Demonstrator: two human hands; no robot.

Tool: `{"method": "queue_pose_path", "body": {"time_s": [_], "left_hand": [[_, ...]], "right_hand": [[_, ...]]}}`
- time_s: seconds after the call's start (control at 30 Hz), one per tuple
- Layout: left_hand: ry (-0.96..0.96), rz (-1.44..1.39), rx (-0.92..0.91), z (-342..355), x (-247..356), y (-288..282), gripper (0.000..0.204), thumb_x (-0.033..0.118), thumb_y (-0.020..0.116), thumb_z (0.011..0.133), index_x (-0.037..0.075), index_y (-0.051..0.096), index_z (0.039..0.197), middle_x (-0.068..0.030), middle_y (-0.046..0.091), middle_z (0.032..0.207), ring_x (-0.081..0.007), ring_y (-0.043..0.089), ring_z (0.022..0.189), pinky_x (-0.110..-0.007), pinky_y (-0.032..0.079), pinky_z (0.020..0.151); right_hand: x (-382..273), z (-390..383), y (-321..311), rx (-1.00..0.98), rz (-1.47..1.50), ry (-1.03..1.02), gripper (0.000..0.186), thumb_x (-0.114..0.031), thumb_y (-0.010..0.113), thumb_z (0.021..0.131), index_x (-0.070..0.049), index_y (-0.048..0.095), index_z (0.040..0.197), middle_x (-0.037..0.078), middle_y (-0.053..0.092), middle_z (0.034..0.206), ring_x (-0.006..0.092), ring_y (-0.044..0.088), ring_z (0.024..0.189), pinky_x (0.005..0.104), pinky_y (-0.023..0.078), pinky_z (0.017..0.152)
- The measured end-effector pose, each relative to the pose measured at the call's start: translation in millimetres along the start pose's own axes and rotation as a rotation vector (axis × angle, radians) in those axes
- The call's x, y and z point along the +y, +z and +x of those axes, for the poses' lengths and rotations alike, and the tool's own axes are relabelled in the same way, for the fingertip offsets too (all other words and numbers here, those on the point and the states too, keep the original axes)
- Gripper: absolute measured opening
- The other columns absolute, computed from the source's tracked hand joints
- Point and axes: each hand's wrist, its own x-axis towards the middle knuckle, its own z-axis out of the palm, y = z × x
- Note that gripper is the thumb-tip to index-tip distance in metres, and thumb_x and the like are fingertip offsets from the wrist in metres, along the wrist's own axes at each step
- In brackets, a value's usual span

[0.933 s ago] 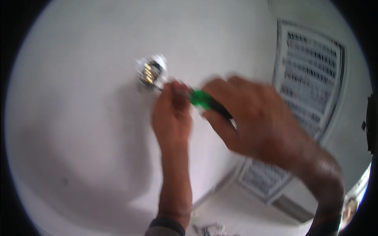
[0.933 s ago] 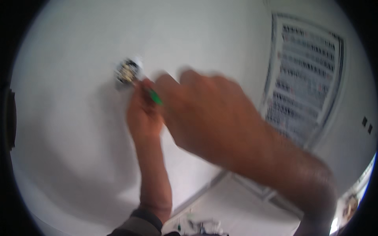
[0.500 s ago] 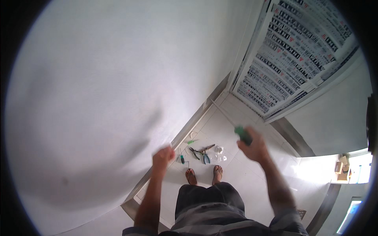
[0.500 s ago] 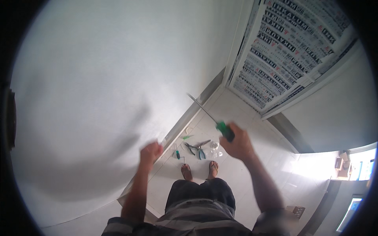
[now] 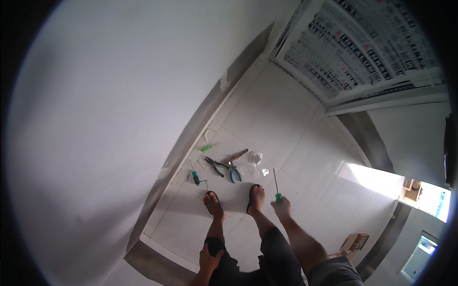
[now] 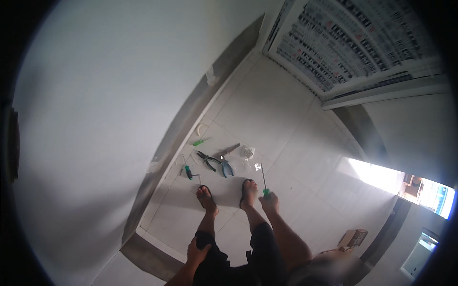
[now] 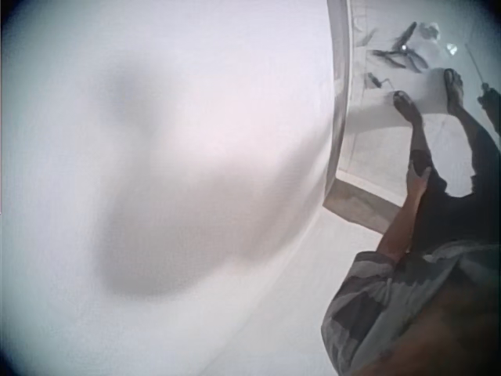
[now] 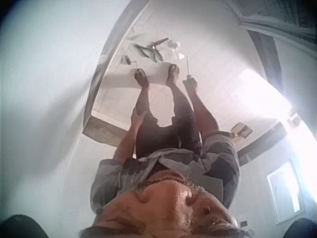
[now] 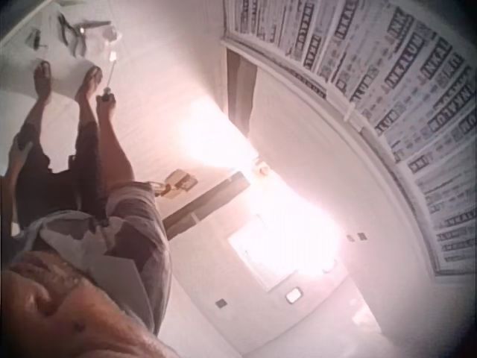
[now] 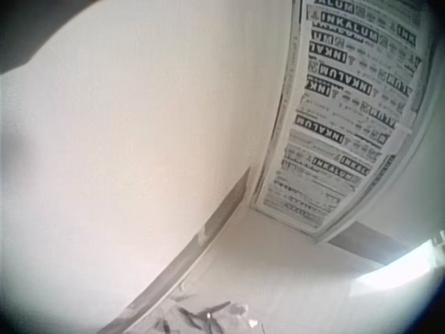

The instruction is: The person installs a wall electrical outlet by securing the internal box to the wall, connecting wires, and attaching the faceplate. They use a screwdriver to tighten screws and ensure the outlet is flush with the wall.

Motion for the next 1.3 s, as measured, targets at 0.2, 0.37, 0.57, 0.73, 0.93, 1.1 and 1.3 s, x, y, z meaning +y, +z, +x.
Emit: {"method": "queue_pose_path", "body": {"time_s": [0.2,0.37,0.57,0.73,0.93,1.1,1.3], "left_hand": [[0.295,0.039,0.017,44.1,-6.8,-0.9,0.078,0.045,0.085,0.085,0.001,0.057,0.143,-0.0277,0.062,0.138,-0.0446,0.057,0.133,-0.05,0.048,0.109],[0.377,-0.056,0.023,90.5,15.6,-6.2,0.058,0.038,0.081,0.091,0.005,0.064,0.136,-0.0235,0.07,0.127,-0.0394,0.066,0.12,-0.049,0.053,0.102],[0.577,-0.32,0.025,280.1,122.2,54.8,0.036,0.018,0.069,0.1,-0.002,0.066,0.129,-0.0214,0.074,0.115,-0.0393,0.072,0.11,-0.045,0.057,0.096],[0.737,-0.265,-0.026,424.2,230.7,164.9,0.04,0.012,0.062,0.099,-0.003,0.059,0.137,-0.0281,0.064,0.135,-0.0417,0.061,0.128,-0.046,0.049,0.108],[0.838,-0.229,0.075,473.9,303.6,224.5,0.055,0.0,0.057,0.094,-0.008,0.044,0.147,-0.0343,0.054,0.14,-0.0505,0.053,0.132,-0.052,0.044,0.112],[0.584,-0.277,0.051,495.9,308.0,246.7,0.055,-0.001,0.058,0.092,-0.004,0.048,0.147,-0.0297,0.059,0.136,-0.0455,0.058,0.126,-0.048,0.05,0.105],[0.289,-0.747,-0.399,471.8,302.0,198.4,0.039,0.009,0.064,0.096,-0.001,0.064,0.134,-0.0156,0.075,0.11,-0.0227,0.072,0.094,-0.036,0.056,0.088]], "right_hand": [[13.7,195.0,106.3,0.134,0.157,-0.084,0.041,-0.027,0.081,0.077,-0.006,0.074,0.111,0.021,0.074,0.091,0.0381,0.073,0.086,0.0478,0.056,0.077],[12.4,294.9,164.5,0.199,-0.024,-0.382,0.051,-0.021,0.08,0.079,-0.008,0.071,0.128,0.019,0.076,0.102,0.0364,0.074,0.092,0.0459,0.057,0.084],[2.7,303.3,207.1,0.166,0.184,0.013,0.039,-0.025,0.078,0.081,-0.006,0.074,0.115,0.017,0.075,0.091,0.0333,0.073,0.086,0.0464,0.056,0.081],[27.7,304.1,208.0,0.133,0.047,-0.007,0.03,-0.026,0.077,0.08,-0.001,0.07,0.095,0.02,0.073,0.095,0.0383,0.071,0.09,0.0478,0.055,0.082],[37.0,304.9,207.9,0.291,0.163,-0.36,0.033,-0.026,0.077,0.079,0.001,0.069,0.097,0.02,0.069,0.101,0.0393,0.068,0.092,0.0479,0.053,0.08],[26.5,302.1,210.3,0.14,0.244,-0.043,0.031,-0.024,0.081,0.081,-0.001,0.071,0.099,0.012,0.072,0.089,0.0253,0.07,0.083,0.0434,0.054,0.076],[0.0,278.2,183.9,-0.052,0.523,0.114,0.028,-0.022,0.082,0.085,0.0,0.071,0.097,0.005,0.07,0.081,0.0147,0.065,0.071,0.0315,0.053,0.062]]}}
